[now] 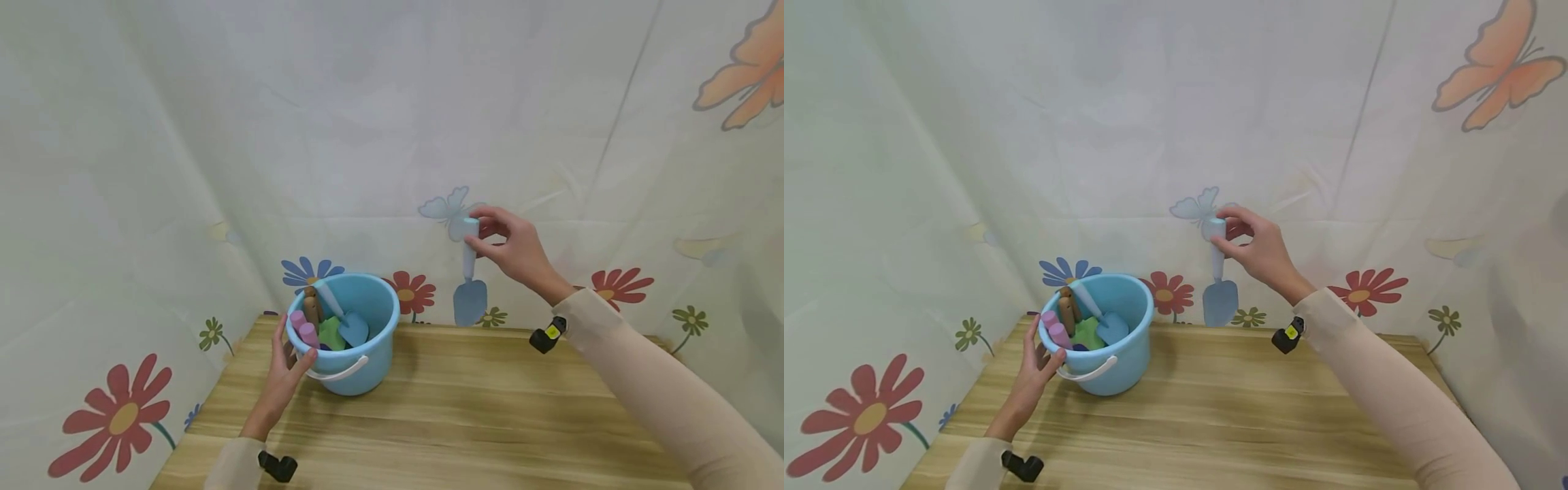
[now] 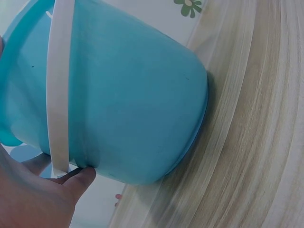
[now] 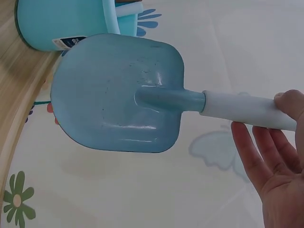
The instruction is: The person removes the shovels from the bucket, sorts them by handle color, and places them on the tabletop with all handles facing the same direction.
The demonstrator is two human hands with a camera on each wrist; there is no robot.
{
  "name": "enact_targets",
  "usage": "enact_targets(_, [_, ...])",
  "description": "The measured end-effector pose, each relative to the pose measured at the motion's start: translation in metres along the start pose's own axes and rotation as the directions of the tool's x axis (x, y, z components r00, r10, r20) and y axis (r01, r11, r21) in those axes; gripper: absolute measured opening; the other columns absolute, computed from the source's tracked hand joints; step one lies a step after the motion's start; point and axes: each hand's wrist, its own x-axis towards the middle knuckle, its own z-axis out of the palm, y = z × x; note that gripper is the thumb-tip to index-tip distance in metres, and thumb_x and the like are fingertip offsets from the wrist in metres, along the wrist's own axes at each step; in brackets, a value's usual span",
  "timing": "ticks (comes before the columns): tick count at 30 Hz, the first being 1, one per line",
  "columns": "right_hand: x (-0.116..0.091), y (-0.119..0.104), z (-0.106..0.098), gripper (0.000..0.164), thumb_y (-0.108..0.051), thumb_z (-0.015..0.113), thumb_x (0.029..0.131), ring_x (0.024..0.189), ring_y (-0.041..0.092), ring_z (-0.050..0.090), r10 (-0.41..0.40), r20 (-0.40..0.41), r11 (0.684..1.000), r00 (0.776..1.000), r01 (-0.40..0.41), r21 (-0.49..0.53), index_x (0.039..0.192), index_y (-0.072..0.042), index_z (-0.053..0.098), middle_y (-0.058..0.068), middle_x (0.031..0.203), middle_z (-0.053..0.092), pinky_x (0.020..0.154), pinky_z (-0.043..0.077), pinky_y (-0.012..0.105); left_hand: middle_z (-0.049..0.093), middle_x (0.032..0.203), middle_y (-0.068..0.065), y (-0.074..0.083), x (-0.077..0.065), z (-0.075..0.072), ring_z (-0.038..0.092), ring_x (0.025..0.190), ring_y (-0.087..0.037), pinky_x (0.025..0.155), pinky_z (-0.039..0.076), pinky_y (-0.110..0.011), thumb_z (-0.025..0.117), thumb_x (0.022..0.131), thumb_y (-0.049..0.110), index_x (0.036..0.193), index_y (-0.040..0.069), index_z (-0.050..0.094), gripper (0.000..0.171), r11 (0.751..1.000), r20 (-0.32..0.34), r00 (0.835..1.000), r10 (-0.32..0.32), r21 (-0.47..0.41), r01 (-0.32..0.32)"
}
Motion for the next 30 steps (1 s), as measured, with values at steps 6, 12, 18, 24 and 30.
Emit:
enact_targets(6, [-0.012, -0.019, -0.015, 0.041, 0.002, 0.076, 0.090, 0.088, 0.031, 0.070, 0.052, 0.035, 0.999, 0.998, -0.051, -0.007, 0.129, 0.004, 0.063, 0.024, 0.105, 0.071, 0.069, 0.058, 0.019, 0.002, 0.171, -0.004, 0.000, -0.001, 0.000, 0.009, 0.156, -0.041, 0.118, 0.016, -0.070, 0.063, 0.101, 0.031, 0.162, 0.043, 0.000, 0.089, 1.000, -0.003, 1.000, 0.000, 0.002, 0.000])
enact_targets(12, [-0.020, 0.004, -0.027, 0.041, -0.001, 0.076, 0.091, 0.088, 0.023, 0.071, 0.100, 0.026, 0.995, 0.995, -0.099, -0.032, 0.130, 0.000, 0.064, 0.022, 0.106, 0.072, 0.068, 0.058, 0.020, 0.001, 0.172, -0.004, 0.003, -0.001, 0.001, 0.009, 0.156, -0.041, 0.118, 0.015, -0.069, 0.063, 0.101, 0.031, 0.164, 0.037, 0.000, 0.089, 1.000, -0.007, 1.000, 0.000, 0.014, 0.000])
enact_targets(18, [-0.034, 0.034, -0.042, 0.045, -0.007, 0.076, 0.093, 0.086, 0.012, 0.070, 0.120, 0.039, 0.990, 0.992, -0.117, -0.073, 0.135, -0.004, 0.062, 0.019, 0.108, 0.072, 0.067, 0.058, 0.019, 0.001, 0.171, -0.002, 0.001, 0.001, 0.001, 0.009, 0.156, -0.040, 0.119, 0.015, -0.068, 0.063, 0.101, 0.030, 0.162, 0.042, 0.001, 0.088, 1.000, -0.002, 1.000, 0.001, 0.009, -0.001])
enact_targets(24, [-0.053, 0.051, -0.057, 0.046, -0.005, 0.075, 0.093, 0.086, 0.006, 0.068, 0.157, 0.031, 0.981, 0.987, -0.152, -0.118, 0.137, -0.001, 0.061, 0.022, 0.110, 0.071, 0.066, 0.057, 0.017, 0.002, 0.172, -0.004, 0.000, 0.003, 0.003, 0.010, 0.156, -0.040, 0.119, 0.015, -0.068, 0.064, 0.101, 0.030, 0.163, 0.039, 0.001, 0.089, 1.000, 0.002, 1.000, 0.003, 0.004, -0.003])
enact_targets(30, [-0.071, 0.058, -0.073, 0.046, -0.014, 0.076, 0.095, 0.088, -0.001, 0.067, 0.225, 0.024, 0.962, 0.974, -0.219, -0.161, 0.138, -0.006, 0.062, 0.020, 0.113, 0.072, 0.070, 0.055, 0.013, 0.002, 0.171, -0.004, 0.000, 0.002, 0.002, 0.010, 0.155, -0.041, 0.118, 0.016, -0.069, 0.063, 0.101, 0.028, 0.163, 0.041, 0.001, 0.089, 1.000, -0.005, 1.000, 0.009, 0.006, -0.009])
